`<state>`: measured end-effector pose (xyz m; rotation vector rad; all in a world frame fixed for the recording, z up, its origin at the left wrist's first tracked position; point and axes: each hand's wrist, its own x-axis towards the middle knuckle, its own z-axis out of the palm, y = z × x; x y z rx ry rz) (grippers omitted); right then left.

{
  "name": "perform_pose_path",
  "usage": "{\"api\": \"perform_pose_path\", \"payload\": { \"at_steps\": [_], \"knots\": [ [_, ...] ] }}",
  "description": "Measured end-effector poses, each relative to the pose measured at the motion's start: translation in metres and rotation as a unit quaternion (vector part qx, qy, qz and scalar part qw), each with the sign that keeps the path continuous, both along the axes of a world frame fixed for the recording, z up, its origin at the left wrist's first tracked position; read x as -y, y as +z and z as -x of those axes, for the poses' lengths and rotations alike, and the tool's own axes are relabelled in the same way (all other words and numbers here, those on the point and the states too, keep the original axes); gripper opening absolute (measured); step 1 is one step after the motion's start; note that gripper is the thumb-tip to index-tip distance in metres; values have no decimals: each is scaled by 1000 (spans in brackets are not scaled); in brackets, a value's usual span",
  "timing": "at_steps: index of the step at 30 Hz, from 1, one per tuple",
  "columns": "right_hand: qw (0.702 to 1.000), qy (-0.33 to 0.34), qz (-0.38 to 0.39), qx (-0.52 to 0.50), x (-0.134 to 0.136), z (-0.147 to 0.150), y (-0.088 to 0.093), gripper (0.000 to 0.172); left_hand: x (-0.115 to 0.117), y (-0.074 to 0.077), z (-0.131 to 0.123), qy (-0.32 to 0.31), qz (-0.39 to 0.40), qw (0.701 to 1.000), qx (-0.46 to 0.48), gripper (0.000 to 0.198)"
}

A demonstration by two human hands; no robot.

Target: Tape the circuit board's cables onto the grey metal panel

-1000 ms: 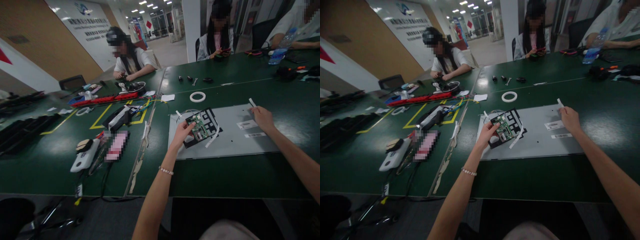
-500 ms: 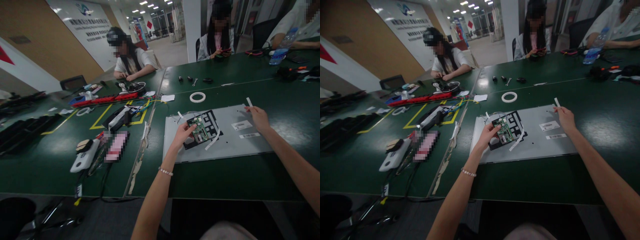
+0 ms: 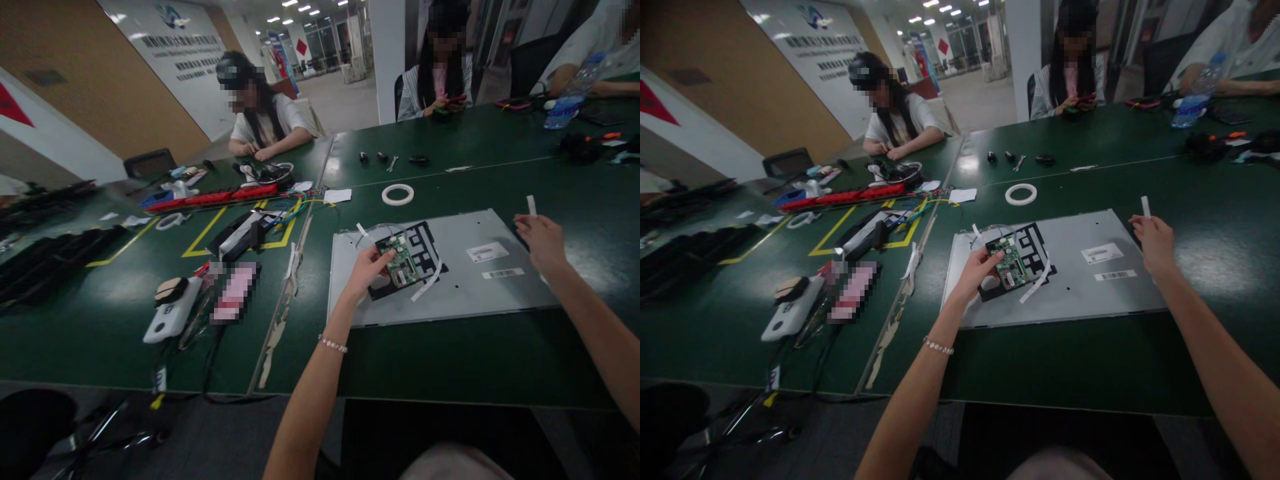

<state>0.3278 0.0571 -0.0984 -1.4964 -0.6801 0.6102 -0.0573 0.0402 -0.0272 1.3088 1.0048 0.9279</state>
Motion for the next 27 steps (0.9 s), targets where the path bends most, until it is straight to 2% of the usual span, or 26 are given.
{"api": "perform_pose_path", "payload": {
  "at_steps": [5,16,18,20,22,27],
  "knots": [
    [994,4,-37,-99,3,6,2,11,0,-1,1,-7,2,1000,-1,35],
    [986,13,-47,-157,5,17,10,15,0,1,-1,9,7,1000,-21,34],
    [986,9,-51,-161,7,18,13,29,0,1,-1,11,9,1000,-25,34],
    [985,9,-60,-159,9,18,17,52,-1,0,-1,13,9,1000,-26,35],
    [988,8,-78,-133,11,18,20,61,-1,-1,0,13,8,1000,-24,36],
    [992,0,-111,-55,11,24,23,24,-1,-1,-1,14,10,1000,-16,36]
  ]
}}
